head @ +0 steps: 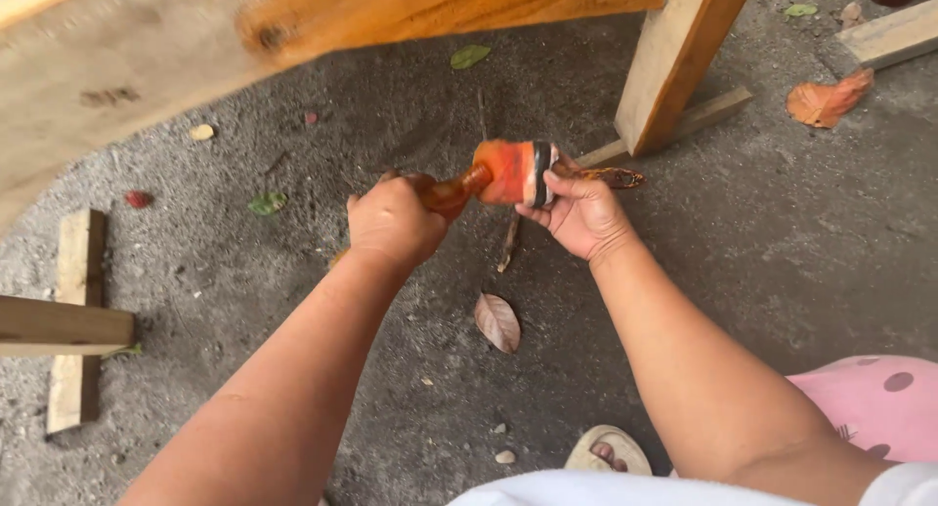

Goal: Apply orange varnish or paint to a wooden bed frame using a brush.

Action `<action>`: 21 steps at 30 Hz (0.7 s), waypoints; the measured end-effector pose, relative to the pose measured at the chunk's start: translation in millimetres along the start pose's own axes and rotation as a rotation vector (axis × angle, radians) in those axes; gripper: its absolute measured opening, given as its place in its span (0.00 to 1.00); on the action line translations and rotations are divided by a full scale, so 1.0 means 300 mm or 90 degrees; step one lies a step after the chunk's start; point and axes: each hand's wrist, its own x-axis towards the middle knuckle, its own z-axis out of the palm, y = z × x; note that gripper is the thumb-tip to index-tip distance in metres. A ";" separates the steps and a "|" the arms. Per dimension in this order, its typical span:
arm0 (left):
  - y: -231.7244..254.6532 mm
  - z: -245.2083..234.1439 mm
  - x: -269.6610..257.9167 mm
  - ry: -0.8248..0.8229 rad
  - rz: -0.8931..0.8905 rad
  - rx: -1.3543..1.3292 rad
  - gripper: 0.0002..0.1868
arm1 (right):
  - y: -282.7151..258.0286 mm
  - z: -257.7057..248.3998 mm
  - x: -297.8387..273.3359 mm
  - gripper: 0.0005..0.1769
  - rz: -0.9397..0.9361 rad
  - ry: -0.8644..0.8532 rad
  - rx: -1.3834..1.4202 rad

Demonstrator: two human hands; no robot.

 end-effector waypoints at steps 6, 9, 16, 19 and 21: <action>0.006 0.083 -0.026 -0.001 -0.121 -0.272 0.29 | -0.030 0.033 -0.044 0.23 -0.022 0.011 0.059; 0.001 0.132 -0.001 -0.034 -0.112 -0.364 0.32 | -0.084 0.133 -0.094 0.30 -0.059 0.045 -0.027; -0.022 0.242 0.093 -0.059 -0.009 -0.444 0.33 | -0.104 0.184 -0.142 0.33 -0.143 0.107 -0.217; -0.025 0.260 0.127 -0.128 -0.033 -0.523 0.35 | -0.098 0.277 -0.173 0.31 -0.189 0.175 -0.309; -0.021 0.242 0.138 -0.107 0.011 -0.525 0.29 | -0.102 0.343 -0.187 0.27 -0.218 0.219 -0.442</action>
